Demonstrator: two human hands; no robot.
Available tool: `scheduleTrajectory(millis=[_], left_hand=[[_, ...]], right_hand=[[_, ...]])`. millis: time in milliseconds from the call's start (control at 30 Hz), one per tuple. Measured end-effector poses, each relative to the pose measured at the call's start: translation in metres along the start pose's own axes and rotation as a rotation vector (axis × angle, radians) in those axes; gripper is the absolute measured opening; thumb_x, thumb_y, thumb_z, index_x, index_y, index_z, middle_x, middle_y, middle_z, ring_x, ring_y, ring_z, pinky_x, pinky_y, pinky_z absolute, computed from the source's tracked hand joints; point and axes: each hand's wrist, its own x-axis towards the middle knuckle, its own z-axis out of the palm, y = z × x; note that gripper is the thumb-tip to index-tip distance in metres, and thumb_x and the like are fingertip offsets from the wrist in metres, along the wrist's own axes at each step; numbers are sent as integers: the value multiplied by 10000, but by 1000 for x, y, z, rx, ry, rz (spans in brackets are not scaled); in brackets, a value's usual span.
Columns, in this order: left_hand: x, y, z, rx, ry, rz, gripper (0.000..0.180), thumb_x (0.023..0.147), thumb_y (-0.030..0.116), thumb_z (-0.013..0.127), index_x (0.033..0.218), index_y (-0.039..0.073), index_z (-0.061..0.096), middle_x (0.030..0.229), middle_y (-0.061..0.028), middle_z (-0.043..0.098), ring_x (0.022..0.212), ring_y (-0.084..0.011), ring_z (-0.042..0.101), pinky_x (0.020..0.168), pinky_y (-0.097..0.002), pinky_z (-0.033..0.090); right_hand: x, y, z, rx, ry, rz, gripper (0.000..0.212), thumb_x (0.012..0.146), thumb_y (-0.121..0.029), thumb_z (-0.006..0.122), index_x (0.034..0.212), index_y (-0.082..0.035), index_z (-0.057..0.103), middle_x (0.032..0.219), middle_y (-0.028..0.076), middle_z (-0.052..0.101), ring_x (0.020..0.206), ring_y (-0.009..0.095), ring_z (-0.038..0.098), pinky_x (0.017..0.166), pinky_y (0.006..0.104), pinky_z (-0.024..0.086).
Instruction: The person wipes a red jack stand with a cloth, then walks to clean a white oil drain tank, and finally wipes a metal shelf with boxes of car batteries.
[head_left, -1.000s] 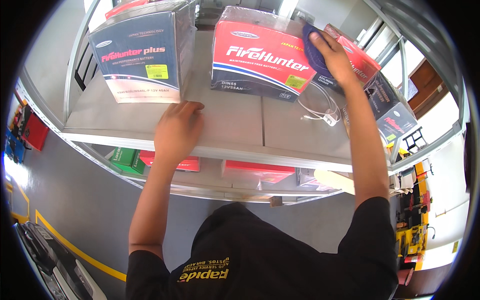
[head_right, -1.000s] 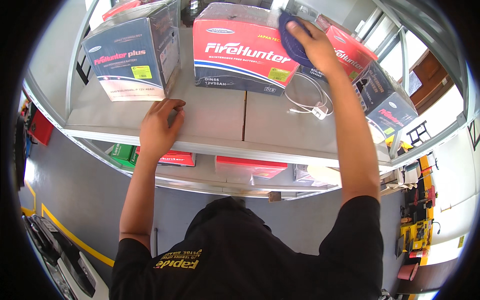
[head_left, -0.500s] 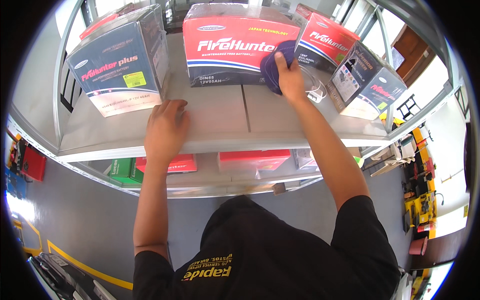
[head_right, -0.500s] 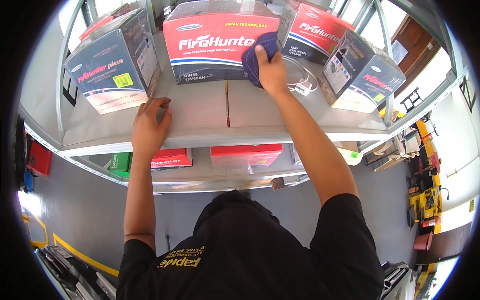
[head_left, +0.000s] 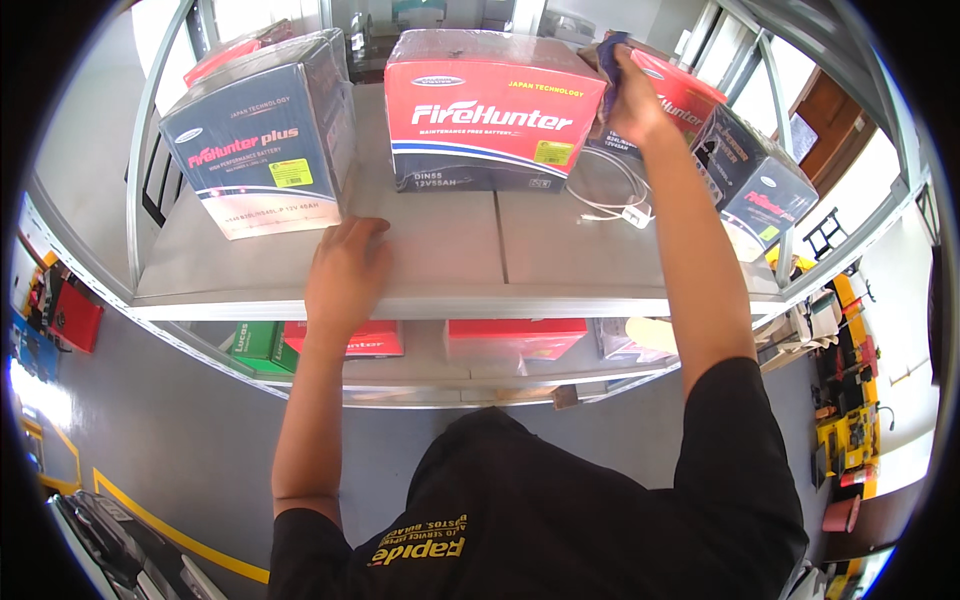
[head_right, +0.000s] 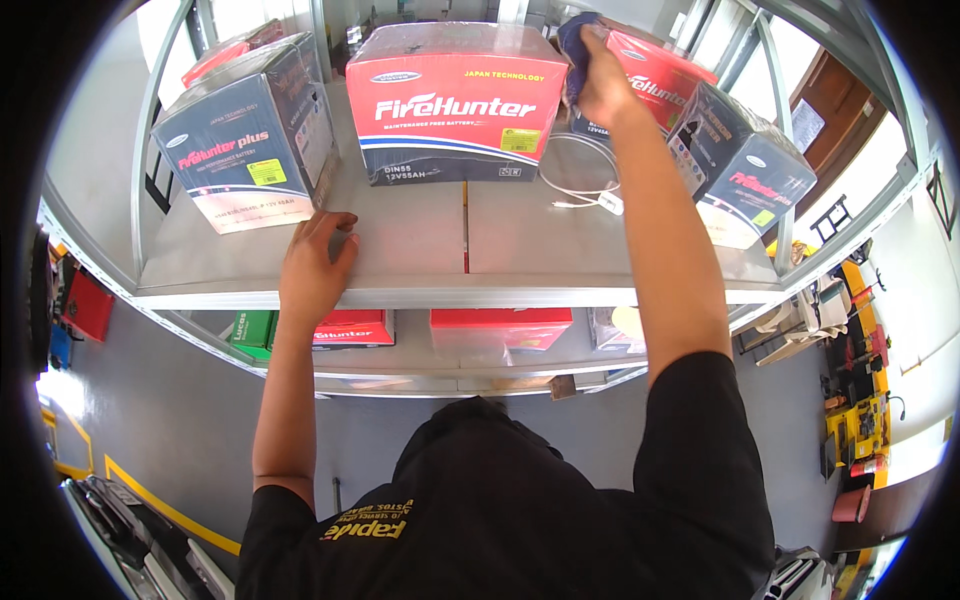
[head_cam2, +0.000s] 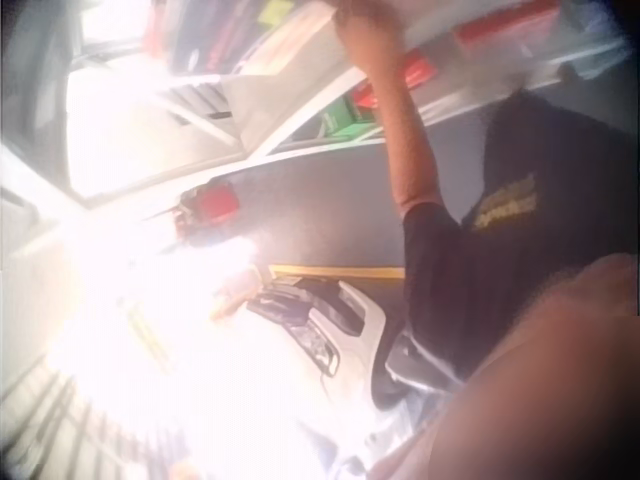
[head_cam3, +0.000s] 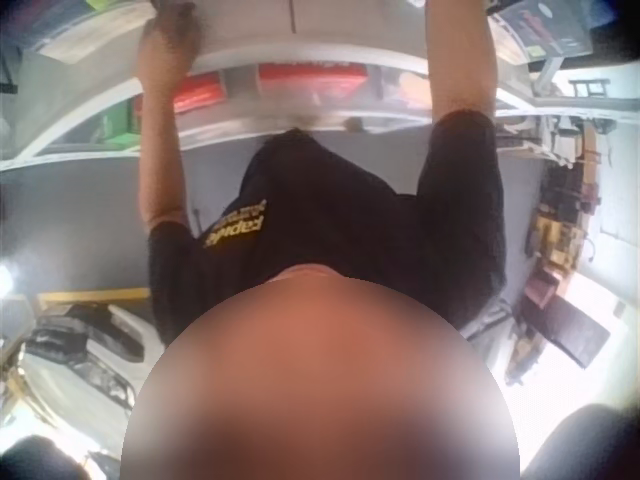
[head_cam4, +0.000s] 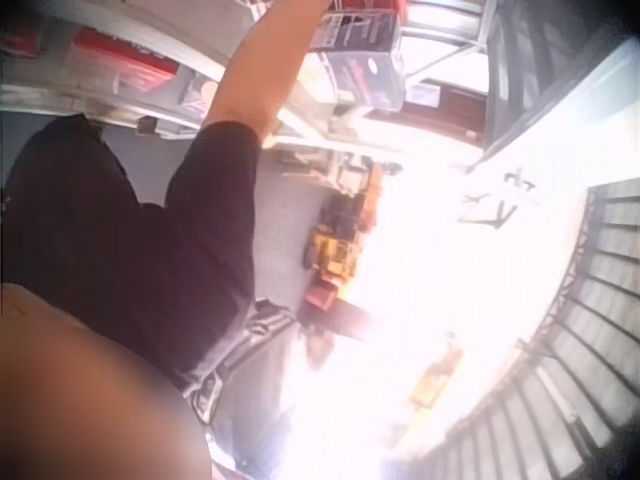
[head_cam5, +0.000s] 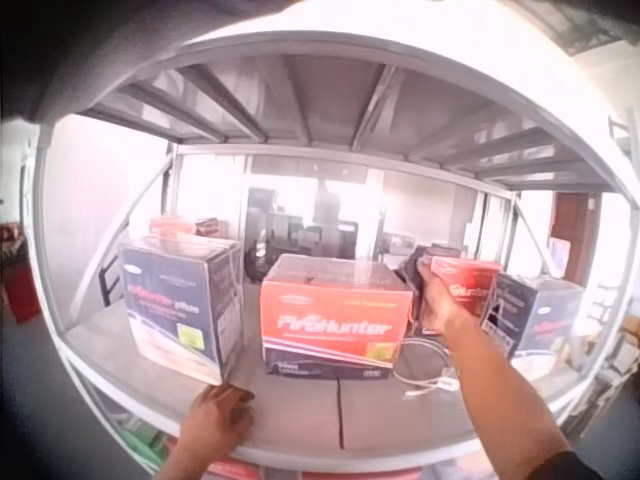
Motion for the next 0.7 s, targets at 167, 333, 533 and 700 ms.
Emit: scheduleTrajectory(millis=[167,333,533,700], left_hand=[[-1,1,-1,22,14,3,210,873,106,644,1072,44,671,1067,-95,681,1043,-313,606,908,-410,487],[-3,-1,2,38,12,-16,206,876,132,642,1062,49,670,1060,-84,674,1036,-312,603,905,-416,489],[-4,-3,4,65,43,6,199,873,144,640,1054,63,666,1035,-71,658,1018,-311,597,907,-421,485],[-6,-7,5,25,68,20,200,870,143,636,1050,61,666,1020,-75,653,1011,-316,595,908,-427,481]], right_hand=[[29,40,10,70,40,41,525,990,-490,505,1307,-79,583,1274,135,644,1143,304,626,990,479,506],[17,72,-9,30,78,172,487,991,-419,513,1302,-51,582,1252,138,658,1106,288,651,968,483,524],[44,2,0,-224,92,151,471,1009,-449,493,1245,-64,631,1170,140,686,1069,264,657,923,458,535],[36,-52,37,-705,-135,-49,454,1036,-408,463,1240,-43,639,1170,148,687,984,211,660,908,383,519]])
